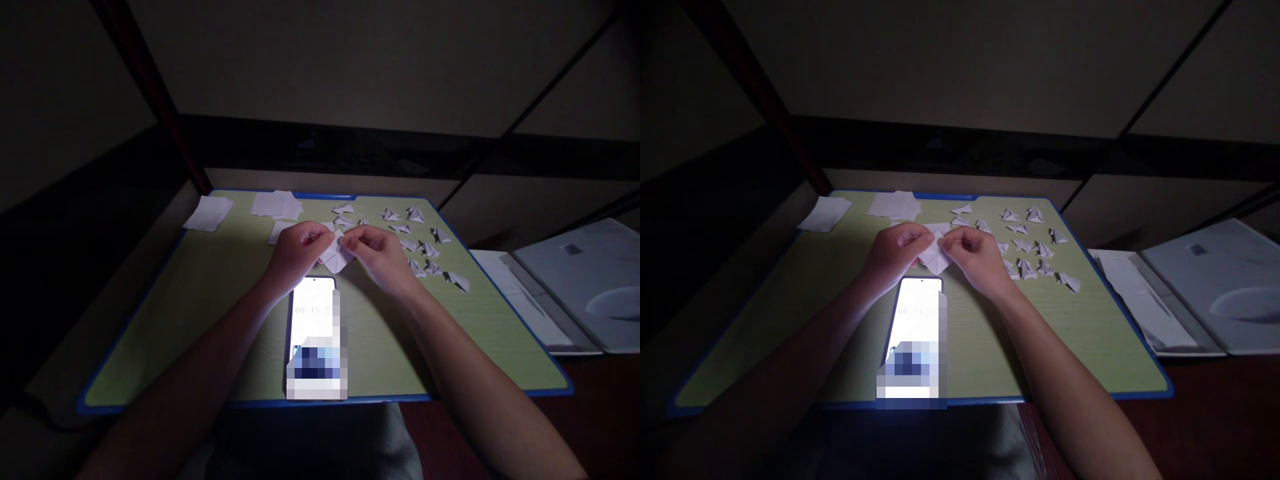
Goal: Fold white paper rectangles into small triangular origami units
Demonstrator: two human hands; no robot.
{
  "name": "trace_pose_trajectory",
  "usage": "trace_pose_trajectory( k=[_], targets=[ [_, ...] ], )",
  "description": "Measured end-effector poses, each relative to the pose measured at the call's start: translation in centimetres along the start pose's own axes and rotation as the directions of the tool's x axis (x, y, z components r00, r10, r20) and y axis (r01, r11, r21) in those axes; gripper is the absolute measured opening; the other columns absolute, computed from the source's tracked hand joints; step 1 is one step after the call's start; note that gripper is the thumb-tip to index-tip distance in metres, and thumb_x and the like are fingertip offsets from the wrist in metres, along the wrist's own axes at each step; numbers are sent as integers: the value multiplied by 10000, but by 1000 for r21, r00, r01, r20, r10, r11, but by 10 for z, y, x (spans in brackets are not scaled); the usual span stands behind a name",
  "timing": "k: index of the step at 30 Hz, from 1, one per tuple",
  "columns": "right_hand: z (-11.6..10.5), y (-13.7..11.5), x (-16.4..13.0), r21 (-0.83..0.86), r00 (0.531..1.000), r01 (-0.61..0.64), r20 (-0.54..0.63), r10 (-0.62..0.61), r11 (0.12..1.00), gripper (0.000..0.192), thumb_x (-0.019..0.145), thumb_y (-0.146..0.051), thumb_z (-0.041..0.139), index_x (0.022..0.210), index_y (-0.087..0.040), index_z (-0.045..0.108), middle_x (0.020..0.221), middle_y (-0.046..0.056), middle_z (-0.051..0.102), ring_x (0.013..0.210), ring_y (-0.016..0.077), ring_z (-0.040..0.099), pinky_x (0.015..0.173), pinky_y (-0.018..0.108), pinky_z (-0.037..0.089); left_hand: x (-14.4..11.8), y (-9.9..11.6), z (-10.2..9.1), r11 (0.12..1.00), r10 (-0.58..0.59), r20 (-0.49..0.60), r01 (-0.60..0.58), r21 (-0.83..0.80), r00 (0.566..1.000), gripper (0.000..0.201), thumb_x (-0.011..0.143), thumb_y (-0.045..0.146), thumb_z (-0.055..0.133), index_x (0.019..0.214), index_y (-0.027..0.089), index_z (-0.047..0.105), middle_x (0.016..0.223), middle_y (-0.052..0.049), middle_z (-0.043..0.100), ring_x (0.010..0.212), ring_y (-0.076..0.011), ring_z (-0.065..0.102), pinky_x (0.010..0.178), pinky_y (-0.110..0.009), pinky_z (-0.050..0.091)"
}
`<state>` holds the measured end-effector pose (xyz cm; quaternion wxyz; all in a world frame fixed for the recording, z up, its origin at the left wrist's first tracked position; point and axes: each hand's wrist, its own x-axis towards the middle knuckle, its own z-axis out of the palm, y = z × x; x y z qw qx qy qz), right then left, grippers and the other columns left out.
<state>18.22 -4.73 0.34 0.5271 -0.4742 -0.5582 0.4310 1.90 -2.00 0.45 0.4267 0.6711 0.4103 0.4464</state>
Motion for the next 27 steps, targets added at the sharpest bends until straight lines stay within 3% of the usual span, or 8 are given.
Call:
trace_pose_trajectory(
  k=[9, 17, 27],
  targets=[
    [3, 9, 1, 80, 998, -12, -55, 17, 997, 154, 675, -315, 727, 663, -169, 678, 621, -4, 630, 569, 118, 504, 577, 282, 363, 0, -1, -1, 1000, -2, 9, 3, -16, 1000, 129, 765, 279, 626, 757, 152, 645, 705, -35, 675, 600, -121, 598, 509, -228, 439],
    [4, 7, 0, 118, 998, -46, -32, 50, 992, 188, 682, -339, 725, 641, -170, 655, 528, -38, 548, 512, 107, 447, 537, 268, 319, -1, -3, -3, 995, -41, 57, 46, -84, 998, 195, 788, 327, 640, 784, 133, 652, 708, -37, 665, 615, -136, 606, 513, -234, 440],
    [6, 1, -1, 231, 991, -137, 34, 133, 963, 211, 646, -360, 760, 637, -176, 656, 559, -28, 582, 532, 110, 479, 544, 258, 353, -2, 3, -7, 977, -61, 142, 88, -195, 988, 204, 793, 346, 640, 748, 147, 635, 666, -20, 633, 570, -123, 575, 514, -234, 435]
  ],
)
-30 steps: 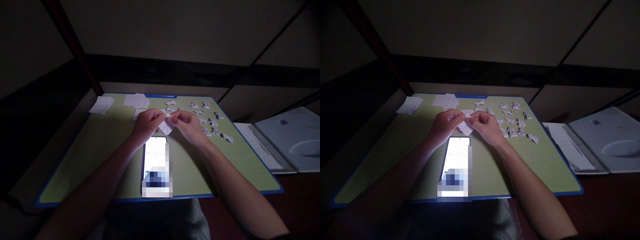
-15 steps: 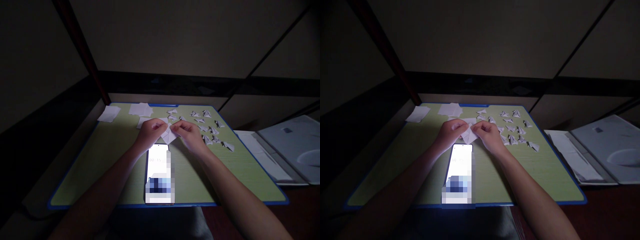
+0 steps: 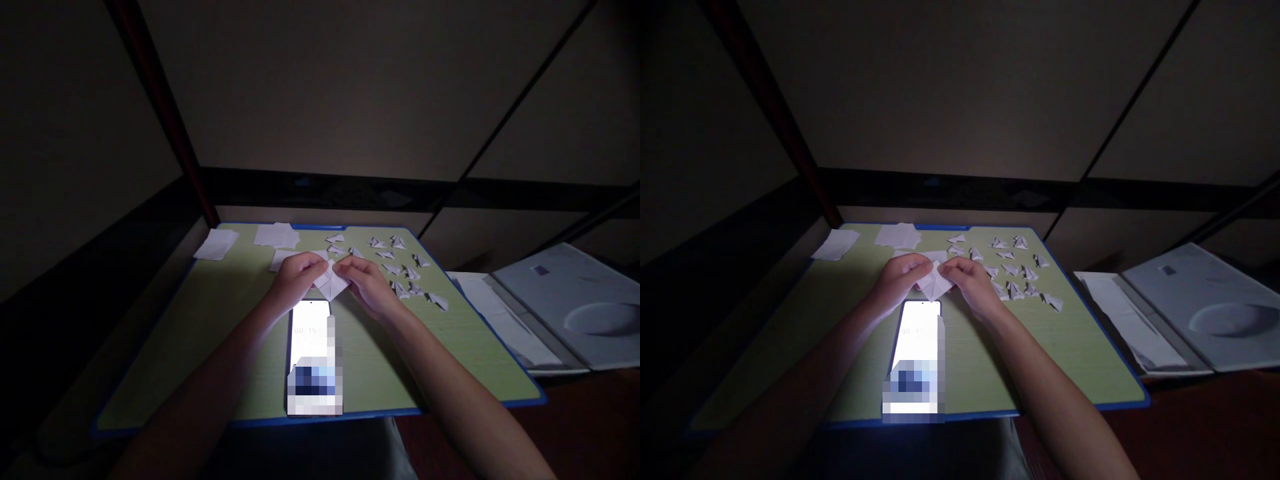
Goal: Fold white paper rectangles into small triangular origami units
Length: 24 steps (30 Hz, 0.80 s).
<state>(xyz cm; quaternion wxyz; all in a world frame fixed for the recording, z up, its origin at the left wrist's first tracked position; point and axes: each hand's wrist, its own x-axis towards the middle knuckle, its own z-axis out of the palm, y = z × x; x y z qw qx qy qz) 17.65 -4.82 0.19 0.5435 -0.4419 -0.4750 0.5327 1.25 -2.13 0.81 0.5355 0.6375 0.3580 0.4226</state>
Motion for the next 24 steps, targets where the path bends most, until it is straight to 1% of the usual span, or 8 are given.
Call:
trace_pose_trajectory(
  k=[5, 8, 11, 16, 20, 24],
  targets=[
    [1, 0, 0, -8, 1000, -3, -17, 3, 1000, 205, 634, -349, 765, 638, -176, 655, 567, -26, 584, 541, 110, 481, 551, 259, 359, 0, 1, 2, 1000, -19, -45, 19, 9, 999, 178, 766, 323, 639, 741, 148, 623, 652, -12, 613, 560, -124, 563, 496, -232, 421],
    [0, 2, 1, 2, 999, 11, -38, -11, 1000, 198, 636, -336, 762, 633, -176, 646, 573, -26, 585, 540, 110, 479, 549, 258, 356, 0, 1, 2, 999, -25, -19, 26, 33, 999, 197, 772, 340, 638, 759, 144, 632, 670, -20, 623, 577, -127, 568, 497, -229, 421],
    [-2, 3, 2, -22, 998, 38, -52, -39, 999, 189, 654, -327, 752, 634, -179, 637, 569, -29, 575, 533, 109, 470, 543, 258, 346, -1, 0, 1, 996, 1, -3, -1, 91, 1000, 195, 774, 339, 630, 748, 147, 629, 681, -27, 626, 590, -129, 567, 500, -229, 425],
    [-5, 2, 2, -92, 996, 82, -15, -84, 992, 206, 688, -353, 749, 678, -173, 649, 607, -20, 599, 559, 112, 488, 559, 261, 361, 1, -2, 2, 974, 75, -34, -66, 217, 997, 162, 772, 316, 599, 715, 166, 618, 650, -17, 601, 603, -134, 554, 507, -235, 417],
    [-4, 0, -1, -122, 998, 43, 43, -38, 992, 255, 663, -381, 791, 727, -172, 660, 645, -10, 620, 593, 121, 522, 565, 262, 380, 2, -3, 2, 960, 102, -63, -82, 270, 993, 146, 758, 298, 589, 676, 178, 603, 611, 1, 576, 577, -129, 526, 497, -241, 385],
    [-3, -1, -1, -159, 998, 43, 46, -36, 986, 267, 642, -369, 810, 701, -170, 641, 617, -23, 580, 574, 110, 491, 549, 260, 349, 1, -2, 2, 947, 104, -66, -78, 312, 992, 130, 754, 269, 578, 659, 182, 590, 584, 14, 554, 555, -122, 506, 495, -245, 362]
  ],
)
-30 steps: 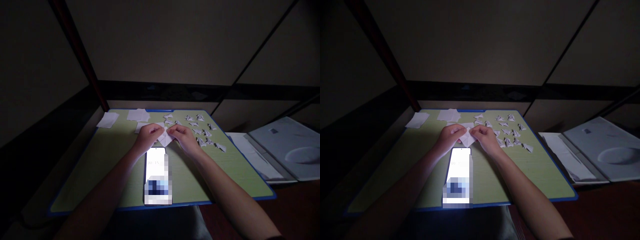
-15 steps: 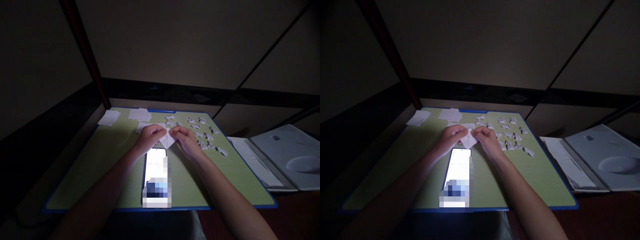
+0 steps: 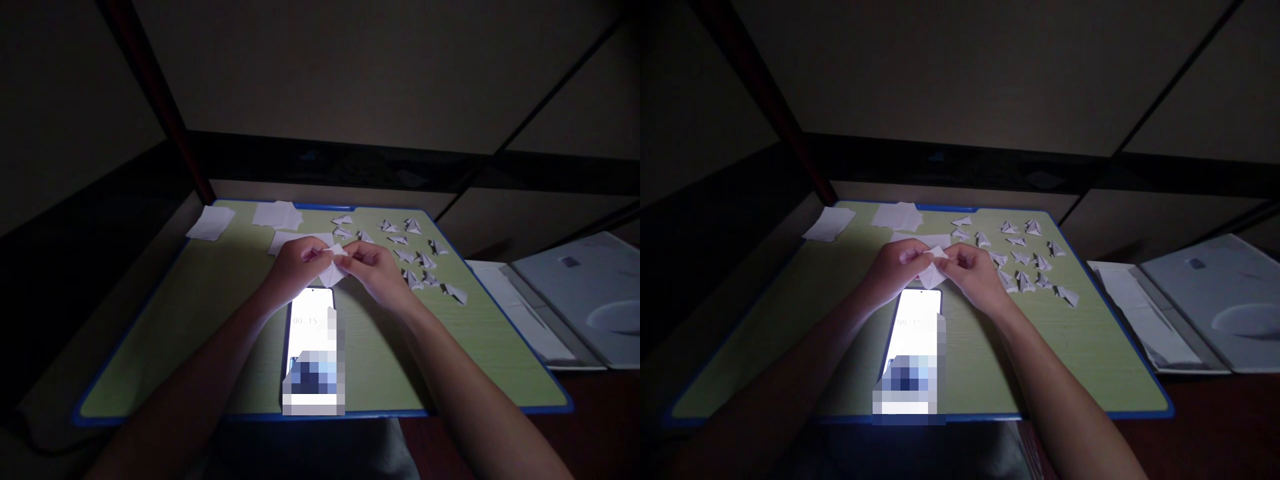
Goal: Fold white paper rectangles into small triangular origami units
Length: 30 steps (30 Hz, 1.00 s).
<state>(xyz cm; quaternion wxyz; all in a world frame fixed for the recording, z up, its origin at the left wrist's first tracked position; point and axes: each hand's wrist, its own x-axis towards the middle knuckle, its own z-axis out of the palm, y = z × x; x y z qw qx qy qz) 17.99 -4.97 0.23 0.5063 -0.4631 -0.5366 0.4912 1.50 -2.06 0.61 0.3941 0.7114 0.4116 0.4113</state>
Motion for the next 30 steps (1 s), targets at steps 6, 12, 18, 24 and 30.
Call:
trace_pose_trajectory(
  k=[6, 12, 18, 24, 30],
  targets=[
    [-1, 2, 2, -35, 1000, 25, 17, -24, 999, 274, 694, -393, 746, 652, -178, 583, 582, -37, 532, 554, 98, 454, 541, 260, 316, -2, 1, 2, 1000, -14, -21, 14, 1, 1000, 114, 762, 279, 596, 699, 184, 595, 610, 0, 585, 563, -127, 529, 507, -252, 381],
    [-4, 6, 5, -8, 999, 35, 39, -35, 999, 288, 702, -413, 752, 671, -170, 600, 565, -38, 527, 534, 95, 444, 530, 262, 300, -2, 1, 2, 1000, 4, -11, -4, -22, 1000, 111, 778, 279, 603, 734, 176, 606, 633, -6, 606, 583, -129, 546, 514, -246, 389],
    [-5, 6, 6, 1, 999, -8, 38, 8, 1000, 309, 674, -429, 773, 655, -170, 604, 570, -25, 556, 536, 101, 464, 529, 262, 311, 1, -4, 5, 1000, 14, -23, -13, 18, 1000, 147, 798, 289, 563, 713, 174, 596, 637, -4, 601, 602, -133, 541, 526, -248, 381],
    [-4, 8, 7, -20, 999, 2, 38, -1, 1000, 276, 706, -396, 731, 647, -172, 582, 567, -30, 547, 526, 95, 456, 524, 255, 297, 0, -6, 7, 998, -3, -17, 4, 57, 1000, 162, 821, 303, 541, 770, 167, 610, 667, -6, 603, 612, -137, 543, 534, -250, 381],
    [-6, 10, 8, -36, 999, 17, 44, -16, 999, 271, 696, -385, 739, 669, -171, 576, 579, -36, 543, 532, 92, 456, 531, 252, 298, -1, -4, 5, 1000, -27, -3, 27, 14, 1000, 181, 817, 318, 556, 767, 159, 629, 695, -18, 626, 649, -147, 565, 549, -246, 393]
  ],
)
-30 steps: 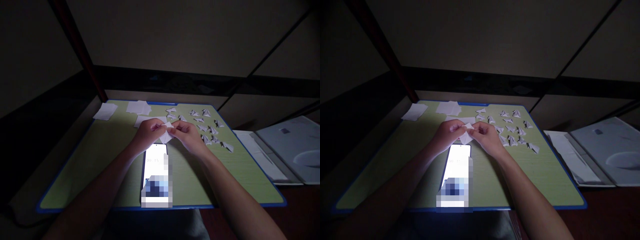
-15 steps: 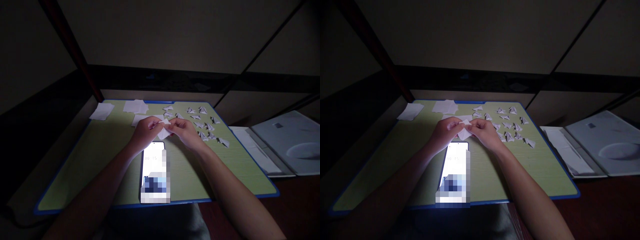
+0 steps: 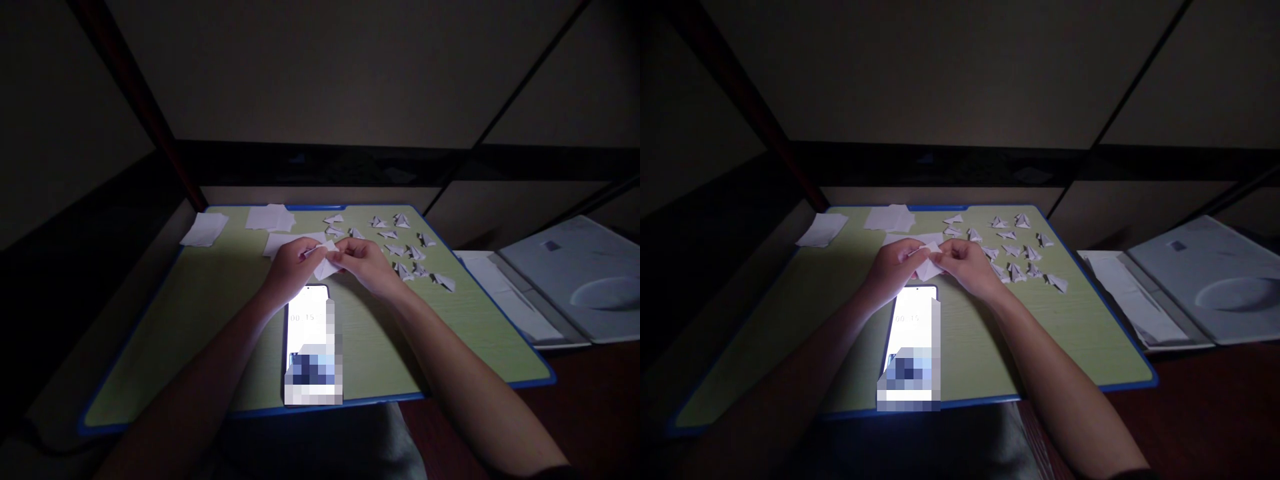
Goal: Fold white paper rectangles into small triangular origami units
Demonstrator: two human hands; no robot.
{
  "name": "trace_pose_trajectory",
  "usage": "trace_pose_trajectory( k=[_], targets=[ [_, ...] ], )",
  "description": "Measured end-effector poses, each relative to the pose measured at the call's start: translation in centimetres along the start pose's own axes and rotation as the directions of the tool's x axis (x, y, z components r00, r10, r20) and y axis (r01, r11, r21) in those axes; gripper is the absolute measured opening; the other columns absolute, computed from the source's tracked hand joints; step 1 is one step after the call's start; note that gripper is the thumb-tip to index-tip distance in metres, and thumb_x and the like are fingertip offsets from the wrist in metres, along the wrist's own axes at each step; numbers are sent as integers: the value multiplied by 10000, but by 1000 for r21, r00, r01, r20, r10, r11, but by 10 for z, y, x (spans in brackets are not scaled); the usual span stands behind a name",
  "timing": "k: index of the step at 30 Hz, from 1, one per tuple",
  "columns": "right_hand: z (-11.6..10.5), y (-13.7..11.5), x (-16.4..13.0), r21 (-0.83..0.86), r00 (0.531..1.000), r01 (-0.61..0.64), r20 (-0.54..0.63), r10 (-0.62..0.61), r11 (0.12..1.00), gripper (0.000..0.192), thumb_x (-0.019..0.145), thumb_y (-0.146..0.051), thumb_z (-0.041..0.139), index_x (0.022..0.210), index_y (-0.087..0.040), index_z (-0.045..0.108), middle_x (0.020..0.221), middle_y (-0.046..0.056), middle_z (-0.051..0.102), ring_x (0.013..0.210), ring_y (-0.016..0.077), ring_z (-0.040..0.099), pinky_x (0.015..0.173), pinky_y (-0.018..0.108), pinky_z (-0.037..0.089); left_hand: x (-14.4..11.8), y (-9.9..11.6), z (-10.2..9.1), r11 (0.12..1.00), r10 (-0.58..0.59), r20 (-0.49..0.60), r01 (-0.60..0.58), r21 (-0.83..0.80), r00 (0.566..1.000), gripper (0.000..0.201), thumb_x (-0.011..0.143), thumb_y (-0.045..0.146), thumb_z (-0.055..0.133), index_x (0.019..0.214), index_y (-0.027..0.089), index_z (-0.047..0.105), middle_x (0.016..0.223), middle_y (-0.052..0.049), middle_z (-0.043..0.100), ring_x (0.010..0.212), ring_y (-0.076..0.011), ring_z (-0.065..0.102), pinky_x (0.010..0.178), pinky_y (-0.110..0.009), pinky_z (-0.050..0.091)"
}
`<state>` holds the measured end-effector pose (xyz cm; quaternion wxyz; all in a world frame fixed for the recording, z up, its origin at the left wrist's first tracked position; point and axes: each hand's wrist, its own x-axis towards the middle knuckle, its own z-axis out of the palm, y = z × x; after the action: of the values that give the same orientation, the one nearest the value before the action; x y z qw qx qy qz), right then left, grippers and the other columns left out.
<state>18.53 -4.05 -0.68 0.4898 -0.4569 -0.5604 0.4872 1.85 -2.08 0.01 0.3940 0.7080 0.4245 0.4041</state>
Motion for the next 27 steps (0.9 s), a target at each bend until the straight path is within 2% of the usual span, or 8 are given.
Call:
trace_pose_trajectory(
  k=[5, 12, 16, 21, 24, 27],
  targets=[
    [0, 0, 1, -41, 1000, -1, 4, 1, 999, 276, 692, -387, 740, 667, -172, 569, 584, -39, 538, 537, 91, 440, 528, 252, 288, 0, -2, -2, 999, -14, 25, 15, -51, 1000, 175, 809, 319, 574, 780, 156, 628, 679, -17, 616, 623, -145, 564, 540, -249, 383],
    [-2, 1, -2, -90, 999, 31, 31, -29, 995, 289, 750, -414, 688, 656, -175, 556, 571, -42, 514, 527, 89, 418, 522, 259, 279, -2, -3, 0, 1000, 20, 27, -20, -16, 999, 144, 803, 287, 563, 736, 163, 589, 638, -2, 565, 582, -131, 512, 516, -247, 341],
    [-2, 2, -3, -74, 999, 37, 40, -34, 997, 272, 772, -401, 692, 686, -170, 575, 586, -34, 529, 537, 91, 443, 532, 263, 317, -1, -7, 3, 998, 42, 1, -42, -42, 999, 131, 806, 273, 545, 736, 167, 578, 642, 7, 552, 580, -123, 504, 512, -245, 345],
    [4, -3, -3, 23, 977, 199, -78, -197, 980, 235, 722, -286, 748, 878, -194, 598, 718, -13, 606, 649, 124, 565, 616, 283, 447, 1, -8, 5, 993, -3, -44, -2, -118, 999, 132, 819, 289, 564, 768, 169, 583, 659, -6, 604, 569, -123, 547, 503, -240, 388],
    [8, -5, -5, -11, 956, 274, -106, -274, 962, 207, 727, -226, 734, 890, -205, 608, 758, -7, 620, 679, 126, 581, 642, 289, 471, 1, -6, 6, 978, -41, -30, 34, -206, 999, 109, 812, 262, 571, 768, 163, 589, 650, -9, 624, 543, -116, 565, 481, -230, 406],
    [10, -4, -6, -41, 950, 281, -133, -284, 959, 155, 738, -222, 714, 860, -201, 621, 730, -12, 605, 640, 116, 551, 606, 279, 455, 0, -3, 8, 969, -59, -27, 50, -243, 998, 105, 803, 233, 584, 856, 150, 620, 673, -10, 655, 526, -112, 576, 460, -218, 407]
  ],
)
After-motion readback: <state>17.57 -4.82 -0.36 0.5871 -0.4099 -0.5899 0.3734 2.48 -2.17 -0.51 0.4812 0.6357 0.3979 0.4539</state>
